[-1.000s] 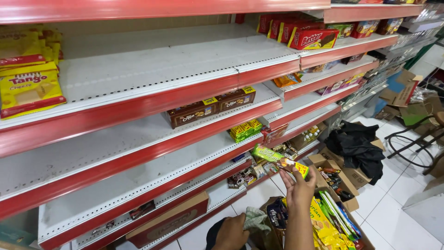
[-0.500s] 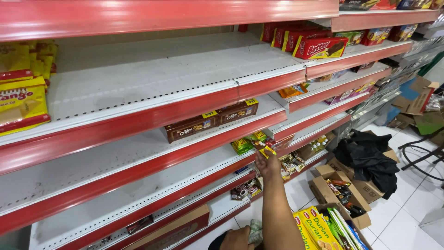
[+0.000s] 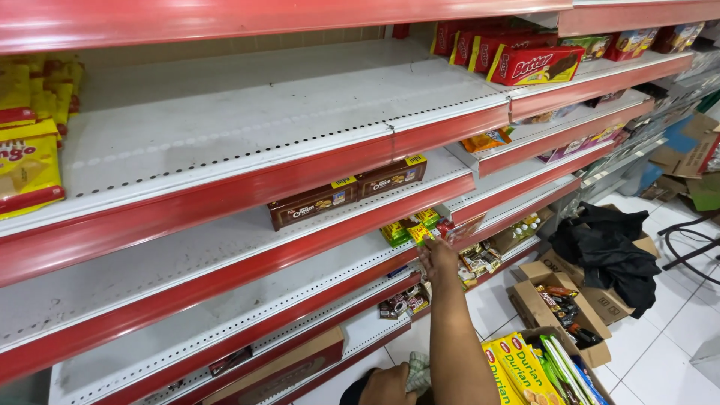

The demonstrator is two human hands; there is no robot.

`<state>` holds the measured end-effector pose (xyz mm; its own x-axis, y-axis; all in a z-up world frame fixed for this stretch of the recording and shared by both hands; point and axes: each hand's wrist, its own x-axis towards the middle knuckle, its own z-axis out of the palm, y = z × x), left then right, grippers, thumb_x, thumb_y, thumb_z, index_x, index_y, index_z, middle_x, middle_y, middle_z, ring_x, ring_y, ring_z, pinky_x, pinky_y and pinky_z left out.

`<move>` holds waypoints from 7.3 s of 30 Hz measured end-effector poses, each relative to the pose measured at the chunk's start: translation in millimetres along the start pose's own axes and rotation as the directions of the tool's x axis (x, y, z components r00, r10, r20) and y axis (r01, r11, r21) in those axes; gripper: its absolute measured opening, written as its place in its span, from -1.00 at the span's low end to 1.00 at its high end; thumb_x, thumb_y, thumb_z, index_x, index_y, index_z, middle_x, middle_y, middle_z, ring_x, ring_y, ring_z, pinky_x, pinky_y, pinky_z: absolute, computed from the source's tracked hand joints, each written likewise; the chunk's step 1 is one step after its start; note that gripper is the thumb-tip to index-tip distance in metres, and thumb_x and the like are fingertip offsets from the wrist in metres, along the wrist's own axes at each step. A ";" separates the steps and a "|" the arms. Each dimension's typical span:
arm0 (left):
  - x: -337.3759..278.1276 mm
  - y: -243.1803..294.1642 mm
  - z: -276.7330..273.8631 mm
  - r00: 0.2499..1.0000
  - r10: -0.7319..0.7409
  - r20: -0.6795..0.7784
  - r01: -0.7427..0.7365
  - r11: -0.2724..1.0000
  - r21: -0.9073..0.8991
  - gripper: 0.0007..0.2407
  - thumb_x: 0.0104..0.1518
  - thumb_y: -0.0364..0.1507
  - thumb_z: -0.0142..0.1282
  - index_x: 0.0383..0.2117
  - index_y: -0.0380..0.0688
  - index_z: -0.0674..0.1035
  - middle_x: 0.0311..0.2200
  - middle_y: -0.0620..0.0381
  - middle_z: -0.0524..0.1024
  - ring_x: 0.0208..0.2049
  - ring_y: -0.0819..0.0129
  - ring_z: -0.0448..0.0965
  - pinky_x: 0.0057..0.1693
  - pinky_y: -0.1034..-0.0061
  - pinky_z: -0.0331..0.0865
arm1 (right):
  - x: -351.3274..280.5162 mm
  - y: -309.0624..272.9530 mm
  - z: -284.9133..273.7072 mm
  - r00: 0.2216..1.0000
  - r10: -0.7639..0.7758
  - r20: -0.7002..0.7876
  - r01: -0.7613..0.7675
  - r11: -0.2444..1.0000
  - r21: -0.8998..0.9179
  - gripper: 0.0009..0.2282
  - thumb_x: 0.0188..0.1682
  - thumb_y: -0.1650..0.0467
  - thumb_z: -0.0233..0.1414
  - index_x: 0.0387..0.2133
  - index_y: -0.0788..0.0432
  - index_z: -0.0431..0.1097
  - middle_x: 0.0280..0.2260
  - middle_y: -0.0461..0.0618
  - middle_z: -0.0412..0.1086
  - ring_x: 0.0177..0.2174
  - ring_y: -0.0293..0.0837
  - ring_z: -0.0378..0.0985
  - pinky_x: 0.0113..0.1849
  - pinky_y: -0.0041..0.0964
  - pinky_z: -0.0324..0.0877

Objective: Wipe store shelves and organize snack products using a cloth.

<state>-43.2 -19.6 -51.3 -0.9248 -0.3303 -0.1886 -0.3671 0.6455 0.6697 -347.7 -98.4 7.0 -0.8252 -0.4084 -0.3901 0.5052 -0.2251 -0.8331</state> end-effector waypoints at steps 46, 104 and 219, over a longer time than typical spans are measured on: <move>-21.5 49.5 17.8 0.960 0.153 -0.237 -0.174 0.982 -0.071 -0.68 0.04 -0.41 0.19 -0.05 -0.19 0.55 -0.01 -0.02 0.50 0.07 0.01 0.44 0.19 0.21 0.30 | -174.9 -19.4 -328.2 0.590 -0.801 -0.099 -0.046 0.089 -0.995 -0.80 0.01 0.33 0.15 -0.23 0.22 0.49 -0.17 0.20 0.49 -0.12 0.17 0.47 -0.07 0.08 0.35; -310.2 -97.7 -104.0 0.932 -0.327 0.154 0.118 -0.126 -0.985 -0.46 0.14 -0.34 0.20 0.26 -0.17 0.33 -0.13 0.08 0.51 -0.09 0.36 0.55 0.05 0.38 0.50 | -429.6 155.9 -36.6 0.700 0.605 0.380 -0.251 0.707 -0.662 -0.24 -0.32 0.41 0.32 0.25 0.16 0.18 0.07 0.17 0.39 0.07 0.10 0.48 0.09 0.06 0.39; -40.0 -28.7 6.7 0.965 0.107 -0.238 -0.140 0.982 -0.125 -0.69 -0.10 -0.60 0.17 -0.17 -0.06 0.60 -0.21 0.01 0.55 -0.06 0.01 0.52 0.11 0.18 0.37 | -124.0 16.5 -61.3 0.942 -0.010 0.336 -0.084 0.961 0.263 -0.72 -0.06 0.48 -0.06 -0.05 0.22 0.23 -0.07 0.17 0.45 -0.09 0.06 0.55 -0.21 -0.03 0.47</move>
